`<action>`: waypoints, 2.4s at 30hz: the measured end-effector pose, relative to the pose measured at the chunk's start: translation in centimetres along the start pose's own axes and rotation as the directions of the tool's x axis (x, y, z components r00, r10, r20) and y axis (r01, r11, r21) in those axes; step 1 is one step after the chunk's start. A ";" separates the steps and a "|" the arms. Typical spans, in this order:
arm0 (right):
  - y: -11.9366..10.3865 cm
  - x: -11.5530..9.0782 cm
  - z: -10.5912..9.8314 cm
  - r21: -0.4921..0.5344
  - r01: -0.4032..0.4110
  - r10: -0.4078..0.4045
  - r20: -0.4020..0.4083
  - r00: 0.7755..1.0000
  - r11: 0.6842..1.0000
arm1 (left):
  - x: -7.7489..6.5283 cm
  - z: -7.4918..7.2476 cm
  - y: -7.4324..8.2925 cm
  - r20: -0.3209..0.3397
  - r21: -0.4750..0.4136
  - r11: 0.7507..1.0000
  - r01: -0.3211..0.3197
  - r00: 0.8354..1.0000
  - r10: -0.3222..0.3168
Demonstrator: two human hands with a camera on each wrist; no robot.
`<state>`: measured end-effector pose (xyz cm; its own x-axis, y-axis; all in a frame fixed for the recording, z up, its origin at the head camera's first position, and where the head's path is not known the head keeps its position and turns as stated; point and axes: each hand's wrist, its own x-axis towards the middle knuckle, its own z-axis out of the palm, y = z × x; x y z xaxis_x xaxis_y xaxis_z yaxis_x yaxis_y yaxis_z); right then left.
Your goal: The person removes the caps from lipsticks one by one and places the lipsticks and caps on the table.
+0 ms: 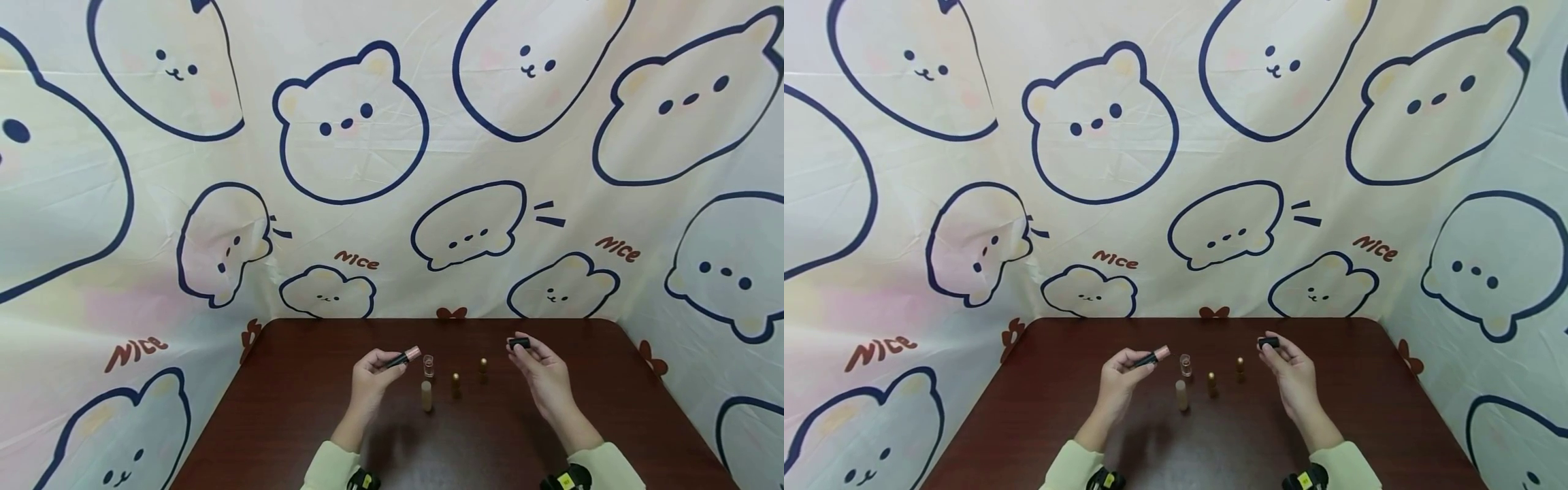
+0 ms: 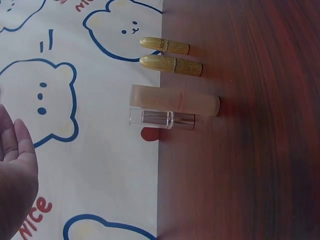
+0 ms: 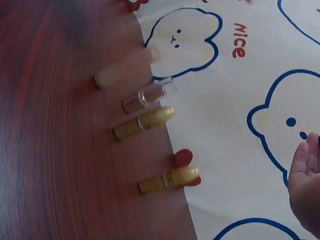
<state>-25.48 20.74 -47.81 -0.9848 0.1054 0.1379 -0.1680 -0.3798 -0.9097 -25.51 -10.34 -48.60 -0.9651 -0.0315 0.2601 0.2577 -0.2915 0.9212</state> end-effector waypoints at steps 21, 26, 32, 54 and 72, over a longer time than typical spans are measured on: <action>-0.4 0.9 -4.3 -0.379 -0.102 0.050 -0.145 0.988 0.920 | 0.3 -3.1 0.0 -0.041 0.125 0.987 0.099 0.995 -0.094; -0.4 1.2 -5.4 -0.458 -0.116 0.047 -0.159 0.986 0.881 | 0.3 -3.7 -0.2 -0.060 0.140 0.987 0.078 0.996 -0.070; -0.4 1.6 -6.6 -0.615 -0.152 0.050 -0.181 0.982 0.773 | 0.5 -4.4 -0.4 -0.067 0.146 0.986 0.076 0.996 -0.067; 0.2 1.9 -12.5 -0.917 -0.075 -0.065 -0.109 0.992 0.391 | 1.3 -7.9 -0.4 -0.181 0.276 0.945 0.176 0.975 -0.129; 0.2 2.1 -15.4 -0.974 -0.067 -0.068 -0.084 0.994 0.216 | 1.6 -10.9 -0.8 -0.342 0.418 0.887 0.195 0.939 -0.045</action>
<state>-26.95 35.04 -53.70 -0.9640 0.2077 0.1663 0.0724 0.8063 -0.5871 -27.75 -20.60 -52.05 -0.9334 -0.3435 0.1034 0.0600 0.1348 0.9891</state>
